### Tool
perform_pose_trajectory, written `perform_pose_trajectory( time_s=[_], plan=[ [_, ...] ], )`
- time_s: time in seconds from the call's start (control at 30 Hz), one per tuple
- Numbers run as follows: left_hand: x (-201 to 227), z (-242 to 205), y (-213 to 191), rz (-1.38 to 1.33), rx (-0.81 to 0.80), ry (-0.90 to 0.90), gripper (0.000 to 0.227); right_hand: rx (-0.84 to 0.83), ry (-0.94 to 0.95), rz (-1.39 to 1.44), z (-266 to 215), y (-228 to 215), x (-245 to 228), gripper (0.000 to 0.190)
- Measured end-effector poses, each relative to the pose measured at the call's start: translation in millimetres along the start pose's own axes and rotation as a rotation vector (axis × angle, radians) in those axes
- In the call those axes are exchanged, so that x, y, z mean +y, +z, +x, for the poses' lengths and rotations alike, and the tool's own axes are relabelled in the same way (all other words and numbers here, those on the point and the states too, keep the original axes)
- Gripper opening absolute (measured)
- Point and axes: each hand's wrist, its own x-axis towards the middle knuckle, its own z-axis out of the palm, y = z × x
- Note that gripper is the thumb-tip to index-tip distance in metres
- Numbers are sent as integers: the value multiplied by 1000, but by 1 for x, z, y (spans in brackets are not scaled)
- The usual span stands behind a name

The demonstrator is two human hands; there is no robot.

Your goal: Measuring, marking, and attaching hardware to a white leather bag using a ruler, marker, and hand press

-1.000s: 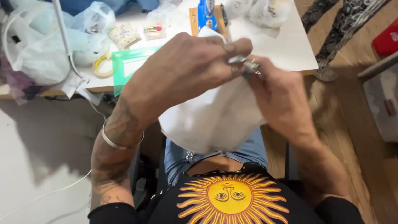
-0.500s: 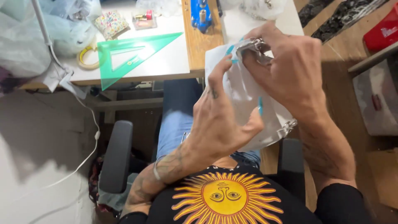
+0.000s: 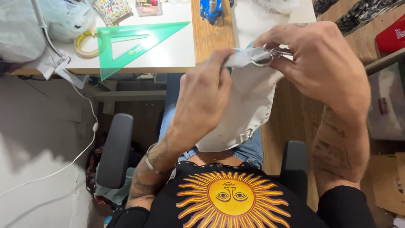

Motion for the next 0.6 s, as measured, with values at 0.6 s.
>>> perform_pose_trajectory(
  time_s=[0.6],
  plan=[
    [-33,42,15,-169,59,-56,15,-273,374,888,12,44,64,29]
  ],
)
